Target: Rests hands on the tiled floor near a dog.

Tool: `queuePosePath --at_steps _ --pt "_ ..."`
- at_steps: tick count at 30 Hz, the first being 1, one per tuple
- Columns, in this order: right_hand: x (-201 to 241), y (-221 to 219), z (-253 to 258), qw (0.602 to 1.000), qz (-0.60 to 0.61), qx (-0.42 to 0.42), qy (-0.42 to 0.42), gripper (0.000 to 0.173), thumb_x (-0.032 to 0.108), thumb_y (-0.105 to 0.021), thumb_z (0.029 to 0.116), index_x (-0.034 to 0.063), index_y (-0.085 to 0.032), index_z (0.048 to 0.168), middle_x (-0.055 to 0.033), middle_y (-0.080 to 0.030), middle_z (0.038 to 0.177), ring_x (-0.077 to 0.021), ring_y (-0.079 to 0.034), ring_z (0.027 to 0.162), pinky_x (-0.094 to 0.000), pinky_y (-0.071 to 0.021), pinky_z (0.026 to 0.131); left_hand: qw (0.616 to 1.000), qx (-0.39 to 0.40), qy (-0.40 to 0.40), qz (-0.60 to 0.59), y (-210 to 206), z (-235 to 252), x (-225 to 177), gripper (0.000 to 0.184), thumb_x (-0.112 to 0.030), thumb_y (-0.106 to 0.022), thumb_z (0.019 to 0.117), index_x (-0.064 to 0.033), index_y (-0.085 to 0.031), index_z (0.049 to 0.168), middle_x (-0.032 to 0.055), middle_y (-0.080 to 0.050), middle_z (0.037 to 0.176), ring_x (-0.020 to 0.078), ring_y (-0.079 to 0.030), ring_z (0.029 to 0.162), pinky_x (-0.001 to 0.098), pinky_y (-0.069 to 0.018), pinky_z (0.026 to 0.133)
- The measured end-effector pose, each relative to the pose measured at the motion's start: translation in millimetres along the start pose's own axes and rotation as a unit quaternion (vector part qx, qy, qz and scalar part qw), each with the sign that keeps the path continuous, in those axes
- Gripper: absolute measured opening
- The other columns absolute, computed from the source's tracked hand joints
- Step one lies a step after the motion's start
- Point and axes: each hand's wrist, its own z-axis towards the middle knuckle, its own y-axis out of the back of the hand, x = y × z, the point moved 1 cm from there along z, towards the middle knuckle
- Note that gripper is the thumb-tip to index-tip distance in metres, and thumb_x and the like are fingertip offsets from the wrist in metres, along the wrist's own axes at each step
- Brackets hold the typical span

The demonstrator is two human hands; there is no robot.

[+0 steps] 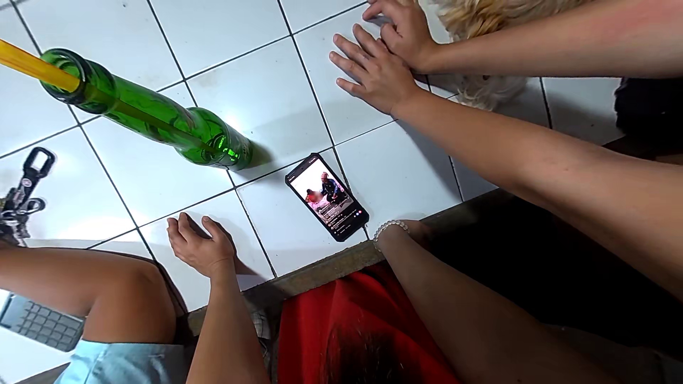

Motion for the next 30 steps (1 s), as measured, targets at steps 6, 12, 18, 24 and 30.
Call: queuePosePath --at_steps 6,12,18,24,30 --pt "-0.5 -0.9 0.3 1.000 -0.002 0.001 -0.003 0.051 0.008 -0.027 0.1092 0.0068 -0.031 0.160 -0.0094 -0.016 0.171 -0.0354 -0.016 0.157 -0.0493 -0.0249 0.124 1.000 -0.001 -0.001 -0.005 0.4 -0.1 -0.4 0.053 -0.033 -0.046 0.1040 -0.0026 -0.052 0.147 0.0223 -0.040 0.159 0.0385 -0.034 0.150 0.0495 -0.0226 0.123" --pt "0.6 -0.1 0.2 1.000 -0.024 0.005 0.000 0.051 0.005 -0.025 0.1086 0.0054 -0.031 0.159 -0.0110 -0.017 0.171 -0.0362 -0.017 0.156 -0.0505 -0.0247 0.124 1.000 -0.004 -0.012 -0.007 0.6 -0.6 0.6 0.051 -0.029 -0.045 0.1055 -0.0011 -0.051 0.148 0.0244 -0.040 0.159 0.0403 -0.034 0.150 0.0508 -0.0231 0.123" --pt "0.2 -1.2 0.9 0.998 -0.056 0.009 0.006 0.051 0.003 -0.025 0.1083 0.0043 -0.031 0.159 -0.0116 -0.017 0.171 -0.0361 -0.017 0.157 -0.0502 -0.0248 0.124 1.000 -0.003 -0.008 -0.003 0.6 -0.5 0.3 0.051 -0.029 -0.044 0.1056 -0.0016 -0.051 0.148 0.0233 -0.040 0.159 0.0394 -0.035 0.150 0.0497 -0.0231 0.123" --pt "-0.1 -1.0 0.6 0.999 -0.031 0.004 0.006 0.051 0.005 -0.029 0.1086 0.0051 -0.032 0.159 -0.0117 -0.017 0.171 -0.0371 -0.017 0.156 -0.0505 -0.0246 0.124 1.000 -0.007 -0.008 -0.003 0.0 -0.6 0.0 0.051 -0.029 -0.044 0.1055 -0.0017 -0.051 0.148 0.0231 -0.040 0.159 0.0397 -0.034 0.150 0.0503 -0.0235 0.123" --pt "-0.2 -1.2 -0.1 1.000 -0.007 -0.006 0.004 0.050 0.007 -0.029 0.1091 0.0048 -0.032 0.159 -0.0109 -0.018 0.171 -0.0360 -0.017 0.156 -0.0493 -0.0248 0.124 1.000 -0.002 -0.004 -0.001 1.8 -0.4 -2.0 0.050 -0.028 -0.044 0.1056 -0.0016 -0.051 0.147 0.0234 -0.039 0.159 0.0398 -0.034 0.150 0.0505 -0.0232 0.122"
